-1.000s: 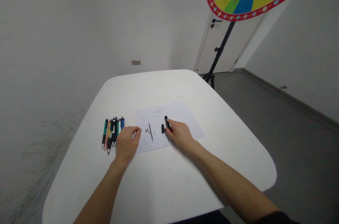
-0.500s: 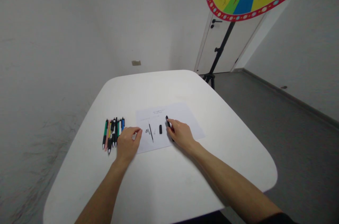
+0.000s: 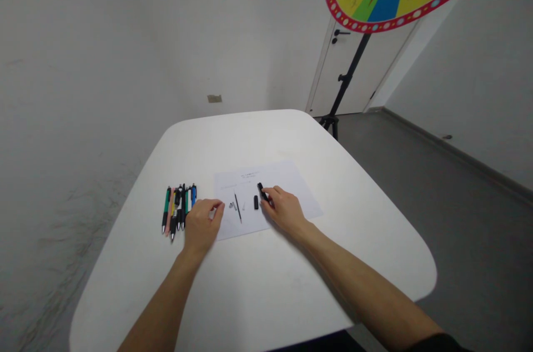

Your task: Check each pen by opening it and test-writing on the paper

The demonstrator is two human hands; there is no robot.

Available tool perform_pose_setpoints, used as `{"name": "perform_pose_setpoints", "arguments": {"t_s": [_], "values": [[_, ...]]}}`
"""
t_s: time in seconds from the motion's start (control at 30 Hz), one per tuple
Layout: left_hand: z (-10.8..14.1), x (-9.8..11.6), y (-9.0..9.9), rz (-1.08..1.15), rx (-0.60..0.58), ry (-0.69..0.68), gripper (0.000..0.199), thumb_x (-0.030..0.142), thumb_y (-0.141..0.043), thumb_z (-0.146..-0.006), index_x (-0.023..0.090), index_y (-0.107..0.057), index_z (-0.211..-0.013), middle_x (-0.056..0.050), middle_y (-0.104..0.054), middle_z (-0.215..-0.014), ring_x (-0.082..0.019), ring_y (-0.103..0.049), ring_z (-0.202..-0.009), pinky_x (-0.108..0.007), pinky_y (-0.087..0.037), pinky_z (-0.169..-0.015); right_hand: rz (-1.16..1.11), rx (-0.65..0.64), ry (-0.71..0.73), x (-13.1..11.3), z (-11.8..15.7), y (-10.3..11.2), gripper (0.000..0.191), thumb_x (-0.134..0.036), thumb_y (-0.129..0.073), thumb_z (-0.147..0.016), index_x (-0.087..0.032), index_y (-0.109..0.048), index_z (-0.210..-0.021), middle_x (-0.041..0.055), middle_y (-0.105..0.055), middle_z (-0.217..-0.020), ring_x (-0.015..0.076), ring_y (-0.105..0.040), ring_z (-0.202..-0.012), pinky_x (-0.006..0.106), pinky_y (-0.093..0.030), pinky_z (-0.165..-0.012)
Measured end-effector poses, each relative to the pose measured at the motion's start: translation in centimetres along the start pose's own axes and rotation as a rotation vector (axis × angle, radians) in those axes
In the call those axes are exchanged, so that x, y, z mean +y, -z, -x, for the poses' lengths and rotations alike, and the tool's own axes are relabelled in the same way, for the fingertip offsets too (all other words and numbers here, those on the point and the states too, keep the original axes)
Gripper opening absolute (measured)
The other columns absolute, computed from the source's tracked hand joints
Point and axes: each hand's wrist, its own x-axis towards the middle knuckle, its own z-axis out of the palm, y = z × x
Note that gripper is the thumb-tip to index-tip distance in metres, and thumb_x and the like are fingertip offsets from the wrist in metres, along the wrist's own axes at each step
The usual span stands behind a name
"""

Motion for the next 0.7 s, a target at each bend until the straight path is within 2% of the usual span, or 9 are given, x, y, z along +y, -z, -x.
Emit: {"name": "perform_pose_setpoints", "arguments": {"t_s": [0.27, 0.43, 0.53, 0.7], "values": [[0.1, -0.1, 0.0, 0.007, -0.008, 0.028, 0.022, 0.033, -0.053, -0.09, 0.018, -0.067, -0.081, -0.005, -0.07, -0.076, -0.019, -0.062, -0.073, -0.032, -0.047, -0.071, -0.045, 0.059, -0.017, 0.2, 0.1, 0.3, 0.028, -0.024, -0.051, -0.092, -0.019, -0.066, -0.116, 0.0082, -0.072, -0.1, 0.0183, -0.067, -0.083, 0.029, -0.046, -0.075], [0.2, -0.2, 0.0, 0.01, -0.015, 0.041, 0.023, 0.033, -0.052, -0.09, 0.018, -0.067, -0.081, -0.005, -0.069, -0.076, -0.019, -0.062, -0.073, -0.033, -0.047, -0.071, -0.086, 0.145, -0.058, 1.0, 0.0, 0.6, 0.024, -0.02, -0.049, -0.089, -0.018, -0.069, -0.102, 0.0066, -0.073, -0.088, 0.0179, -0.065, -0.076, 0.029, -0.043, -0.072], [0.2, -0.1, 0.0, 0.02, -0.004, 0.052, 0.022, 0.034, -0.053, -0.09, 0.019, -0.067, -0.083, -0.005, -0.07, -0.077, -0.019, -0.062, -0.073, -0.033, -0.047, -0.071, -0.099, 0.152, -0.07, 1.4, 0.0, 0.7, 0.022, -0.018, -0.05, -0.086, -0.018, -0.07, -0.094, 0.0063, -0.072, -0.081, 0.018, -0.063, -0.072, 0.029, -0.04, -0.069], [0.2, -0.1, 0.0, 0.031, 0.011, 0.07, 0.023, 0.036, -0.053, -0.09, 0.018, -0.068, -0.087, -0.005, -0.071, -0.078, -0.019, -0.063, -0.072, -0.033, -0.048, -0.071, -0.108, 0.14, -0.09, 1.4, 0.0, 0.9, 0.023, -0.017, -0.049, -0.082, -0.018, -0.069, -0.092, 0.006, -0.071, -0.076, 0.018, -0.061, -0.069, 0.029, -0.038, -0.067]]}}
